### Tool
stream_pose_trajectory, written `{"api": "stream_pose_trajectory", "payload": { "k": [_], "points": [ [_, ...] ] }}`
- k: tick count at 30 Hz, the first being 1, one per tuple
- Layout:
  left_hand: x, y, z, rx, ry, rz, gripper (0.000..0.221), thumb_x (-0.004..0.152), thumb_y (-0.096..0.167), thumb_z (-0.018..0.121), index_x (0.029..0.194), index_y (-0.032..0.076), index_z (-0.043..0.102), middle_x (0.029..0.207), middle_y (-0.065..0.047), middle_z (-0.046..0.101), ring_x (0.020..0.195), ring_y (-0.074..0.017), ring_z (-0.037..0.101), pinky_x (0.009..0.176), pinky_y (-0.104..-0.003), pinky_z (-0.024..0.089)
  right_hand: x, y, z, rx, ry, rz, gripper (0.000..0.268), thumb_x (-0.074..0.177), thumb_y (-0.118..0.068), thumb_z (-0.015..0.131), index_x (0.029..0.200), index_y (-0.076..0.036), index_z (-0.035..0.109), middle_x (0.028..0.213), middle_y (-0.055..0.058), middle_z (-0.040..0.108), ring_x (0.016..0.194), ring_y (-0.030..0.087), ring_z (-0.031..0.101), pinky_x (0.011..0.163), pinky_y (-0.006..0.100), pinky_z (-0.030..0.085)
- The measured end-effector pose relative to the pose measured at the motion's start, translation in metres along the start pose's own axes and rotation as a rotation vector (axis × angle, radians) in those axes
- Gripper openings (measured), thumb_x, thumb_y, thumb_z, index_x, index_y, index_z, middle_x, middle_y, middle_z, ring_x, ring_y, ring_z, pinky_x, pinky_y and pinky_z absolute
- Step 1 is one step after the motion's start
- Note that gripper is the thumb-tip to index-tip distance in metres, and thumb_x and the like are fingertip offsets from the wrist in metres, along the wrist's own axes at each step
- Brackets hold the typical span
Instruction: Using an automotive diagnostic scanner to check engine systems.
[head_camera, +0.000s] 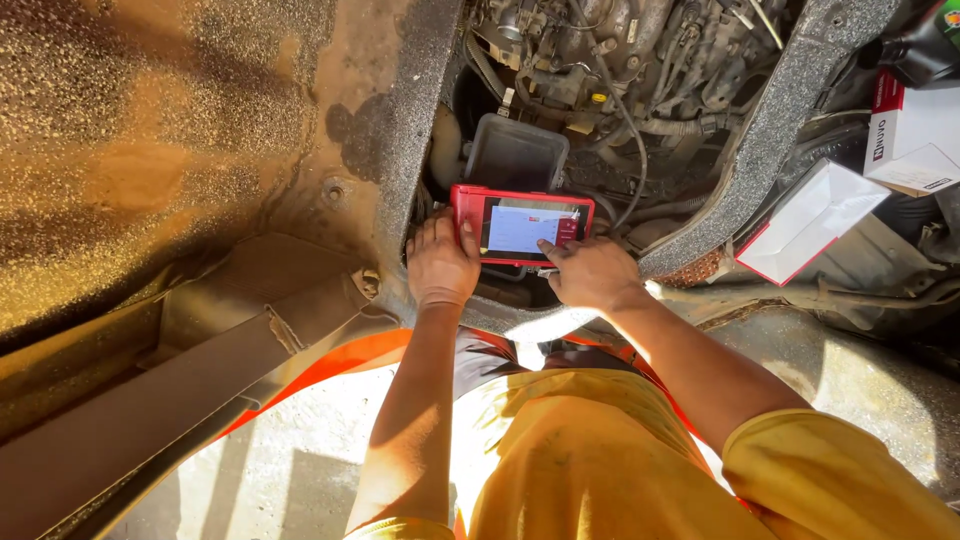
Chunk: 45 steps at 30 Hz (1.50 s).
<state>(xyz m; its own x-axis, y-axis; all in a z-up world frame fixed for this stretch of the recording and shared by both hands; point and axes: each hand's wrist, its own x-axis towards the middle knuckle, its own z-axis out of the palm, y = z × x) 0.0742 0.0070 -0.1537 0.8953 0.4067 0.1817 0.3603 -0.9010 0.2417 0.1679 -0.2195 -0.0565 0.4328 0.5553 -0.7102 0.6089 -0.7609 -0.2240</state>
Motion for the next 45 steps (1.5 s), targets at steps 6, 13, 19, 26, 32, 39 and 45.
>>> {"api": "stream_pose_trajectory", "payload": {
  "k": [6,13,19,26,32,39,45],
  "points": [
    [0.001,0.001,-0.013,-0.083,0.04,0.036,0.033,0.099,0.035,0.054,0.119,0.014,0.068,0.106,-0.009,0.068,0.097,-0.0304,0.069,0.085,-0.045,0.053,-0.005,-0.002,-0.003,-0.022,0.042,-0.015,0.058,0.095,-0.046,0.037,0.147,-0.028,0.056,0.125,0.011,0.073,0.12,0.032,0.068,0.106,0.044,0.048],
    [-0.004,0.002,-0.013,0.013,-0.035,0.058,0.037,0.096,0.04,0.054,0.118,0.014,0.066,0.104,-0.01,0.067,0.096,-0.0314,0.067,0.088,-0.046,0.051,-0.012,-0.002,-0.025,0.005,-0.009,-0.009,0.056,0.095,-0.046,0.035,0.143,-0.03,0.059,0.127,0.01,0.071,0.119,0.032,0.067,0.104,0.044,0.049],
    [0.0,0.005,-0.018,0.022,-0.048,0.045,0.042,0.093,0.044,0.054,0.123,0.016,0.064,0.109,-0.008,0.065,0.096,-0.0288,0.066,0.085,-0.045,0.049,-0.005,0.001,-0.012,0.018,-0.024,-0.002,0.056,0.096,-0.046,0.038,0.148,-0.031,0.054,0.125,0.01,0.072,0.116,0.031,0.069,0.102,0.044,0.05],
    [-0.005,0.002,-0.016,0.031,-0.044,0.042,0.043,0.093,0.044,0.054,0.123,0.015,0.064,0.109,-0.009,0.065,0.096,-0.0306,0.066,0.085,-0.046,0.049,-0.004,0.001,-0.001,0.049,0.061,0.014,0.053,0.096,-0.045,0.038,0.141,-0.027,0.06,0.12,0.011,0.073,0.111,0.033,0.071,0.098,0.045,0.051],
    [-0.004,0.003,-0.016,0.043,-0.083,0.03,0.044,0.093,0.043,0.053,0.125,0.015,0.063,0.112,-0.009,0.065,0.099,-0.0312,0.067,0.087,-0.047,0.049,-0.003,0.002,0.001,0.082,0.086,0.028,0.052,0.095,-0.042,0.038,0.139,-0.025,0.062,0.118,0.013,0.073,0.109,0.036,0.071,0.097,0.047,0.051],
    [-0.01,-0.002,-0.007,0.039,-0.093,0.014,0.045,0.092,0.044,0.053,0.125,0.015,0.064,0.112,-0.009,0.065,0.101,-0.0318,0.067,0.089,-0.048,0.049,0.006,0.008,0.023,0.073,0.155,0.041,0.056,0.094,-0.044,0.038,0.141,-0.024,0.06,0.115,0.013,0.074,0.105,0.036,0.072,0.095,0.048,0.051],
    [-0.007,0.0,-0.013,0.037,-0.119,0.01,0.043,0.095,0.044,0.05,0.124,0.016,0.063,0.11,-0.008,0.065,0.1,-0.0301,0.067,0.088,-0.046,0.049,0.015,0.014,0.049,0.054,0.362,0.017,0.055,0.089,-0.042,0.047,0.136,-0.02,0.065,0.101,0.014,0.076,0.091,0.037,0.075,0.085,0.048,0.054]
  ]
}}
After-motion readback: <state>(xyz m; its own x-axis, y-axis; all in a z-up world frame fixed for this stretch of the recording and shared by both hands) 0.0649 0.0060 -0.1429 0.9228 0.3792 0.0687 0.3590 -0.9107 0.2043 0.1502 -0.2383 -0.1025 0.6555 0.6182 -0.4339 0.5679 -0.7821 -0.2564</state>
